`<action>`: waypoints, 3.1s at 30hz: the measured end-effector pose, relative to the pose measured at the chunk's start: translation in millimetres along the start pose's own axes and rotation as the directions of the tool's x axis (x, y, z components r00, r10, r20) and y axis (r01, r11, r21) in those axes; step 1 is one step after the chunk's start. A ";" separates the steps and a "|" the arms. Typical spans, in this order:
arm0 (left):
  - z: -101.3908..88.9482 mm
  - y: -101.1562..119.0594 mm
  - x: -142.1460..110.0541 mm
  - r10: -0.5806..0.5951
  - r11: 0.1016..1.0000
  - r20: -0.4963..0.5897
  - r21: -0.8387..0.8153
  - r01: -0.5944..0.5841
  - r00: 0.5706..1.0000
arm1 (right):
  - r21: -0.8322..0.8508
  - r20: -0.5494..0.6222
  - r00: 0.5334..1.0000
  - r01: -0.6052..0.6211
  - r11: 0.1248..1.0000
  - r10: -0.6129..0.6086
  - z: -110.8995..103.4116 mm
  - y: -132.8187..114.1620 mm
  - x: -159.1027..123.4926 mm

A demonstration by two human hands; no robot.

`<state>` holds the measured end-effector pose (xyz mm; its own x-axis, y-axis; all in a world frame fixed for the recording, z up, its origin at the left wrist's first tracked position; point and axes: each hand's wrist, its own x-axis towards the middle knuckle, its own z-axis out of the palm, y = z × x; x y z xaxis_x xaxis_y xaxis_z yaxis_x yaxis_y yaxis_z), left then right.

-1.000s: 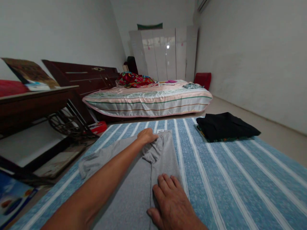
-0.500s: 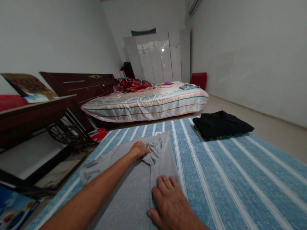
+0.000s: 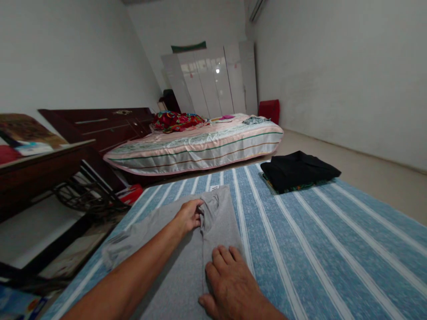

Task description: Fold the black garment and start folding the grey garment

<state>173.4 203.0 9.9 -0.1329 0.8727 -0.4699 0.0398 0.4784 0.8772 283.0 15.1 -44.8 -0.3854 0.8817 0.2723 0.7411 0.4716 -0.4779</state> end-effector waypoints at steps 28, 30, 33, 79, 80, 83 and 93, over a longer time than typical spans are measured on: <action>36.1 -7.8 1.2 -0.143 0.987 0.154 -0.058 0.153 0.978 | -0.066 -0.058 0.998 0.012 0.998 -0.016 5.0 0.2 -1.0; 37.5 -7.1 0.9 -0.158 0.985 0.175 -0.045 0.168 0.972 | -0.063 -0.055 0.998 0.009 0.998 -0.013 5.5 0.3 -0.1; 41.1 -5.3 -0.1 -0.192 0.981 0.219 0.004 0.196 0.957 | -0.062 -0.055 0.998 0.006 0.998 -0.010 5.5 0.6 0.9; 46.4 -33.4 30.9 0.223 0.953 0.202 -0.252 -0.170 0.954 | -0.129 -0.186 0.949 -0.280 0.951 0.254 -12.0 52.6 87.5; 46.0 -33.3 30.8 0.242 0.952 0.186 -0.235 -0.196 0.952 | -0.131 -0.191 0.951 -0.270 0.954 0.243 -6.7 55.3 88.5; 44.1 -34.2 32.7 0.285 0.949 0.127 -0.176 -0.261 0.950 | -0.153 -0.213 0.955 -0.240 0.959 0.205 4.6 59.1 85.7; 16.6 -31.5 22.1 0.456 0.889 -0.072 0.082 -0.450 0.887 | -0.168 -0.191 0.946 -0.295 0.941 0.263 8.6 65.6 86.8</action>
<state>185.6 208.8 -29.8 -0.1708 0.9853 -0.0103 0.1759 0.0408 0.9836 293.4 122.6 -59.7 -0.0647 0.9543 0.2917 0.9032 0.1803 -0.3895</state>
